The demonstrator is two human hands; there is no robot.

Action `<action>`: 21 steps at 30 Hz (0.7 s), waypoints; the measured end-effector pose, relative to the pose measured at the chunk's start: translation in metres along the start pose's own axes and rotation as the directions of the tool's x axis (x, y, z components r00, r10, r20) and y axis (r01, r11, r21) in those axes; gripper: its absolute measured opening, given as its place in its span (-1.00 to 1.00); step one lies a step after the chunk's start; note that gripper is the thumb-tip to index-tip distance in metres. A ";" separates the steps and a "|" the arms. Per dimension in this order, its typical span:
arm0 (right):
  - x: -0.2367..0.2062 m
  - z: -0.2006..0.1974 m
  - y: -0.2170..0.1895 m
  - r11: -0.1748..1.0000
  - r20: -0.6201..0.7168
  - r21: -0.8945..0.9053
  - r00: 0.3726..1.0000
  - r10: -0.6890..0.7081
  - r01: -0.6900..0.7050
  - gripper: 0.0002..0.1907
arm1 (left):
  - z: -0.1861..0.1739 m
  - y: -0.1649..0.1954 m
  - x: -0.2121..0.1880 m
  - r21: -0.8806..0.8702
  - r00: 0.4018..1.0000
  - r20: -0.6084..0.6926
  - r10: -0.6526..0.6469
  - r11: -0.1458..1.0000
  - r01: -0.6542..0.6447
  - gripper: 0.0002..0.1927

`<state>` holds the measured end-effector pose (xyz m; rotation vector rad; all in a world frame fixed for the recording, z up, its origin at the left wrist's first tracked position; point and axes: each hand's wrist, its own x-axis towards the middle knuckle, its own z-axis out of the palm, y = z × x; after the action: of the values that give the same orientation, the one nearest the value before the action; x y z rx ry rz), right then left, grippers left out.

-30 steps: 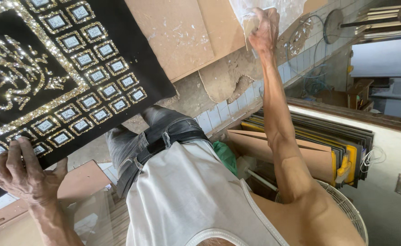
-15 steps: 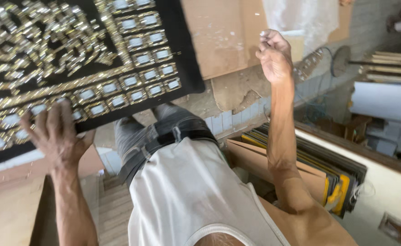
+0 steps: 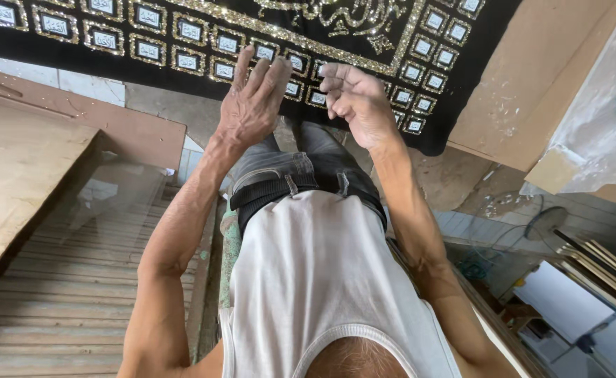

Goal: The person carries a large black decorative fabric panel with gold glitter calligraphy and small white patches, lays it on a cardboard sheet, and smooths it with their hands. They reposition the panel, press it flat, and adjust the small white patches along its border.

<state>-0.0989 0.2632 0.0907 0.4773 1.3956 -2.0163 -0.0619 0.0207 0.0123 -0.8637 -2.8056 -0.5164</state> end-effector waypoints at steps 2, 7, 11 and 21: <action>0.008 0.008 0.001 1.000 -0.003 -0.013 1.000 -0.003 0.003 -0.43 | 0.002 0.000 -0.001 -0.015 1.000 -0.006 0.004 1.000 -0.004 -0.37; 0.014 0.016 0.006 0.997 -0.044 -0.081 0.999 0.018 -0.022 -0.41 | 0.002 0.000 0.001 0.033 0.999 -0.030 0.028 0.999 -0.027 -0.44; 0.017 0.022 0.011 0.994 -0.122 -0.104 0.992 0.004 -0.017 -0.40 | -0.003 0.001 0.003 0.040 0.997 -0.040 0.067 0.997 -0.065 -0.43; 0.017 0.028 0.013 0.973 -0.182 -0.233 0.983 -0.039 -0.004 -0.46 | -0.009 0.000 0.007 0.005 0.995 -0.052 0.089 0.996 -0.089 -0.43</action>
<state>-0.1010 0.2290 0.0814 0.5601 1.7300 -1.8285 -0.0671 0.0203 0.0226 -0.9558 -2.7056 -0.5145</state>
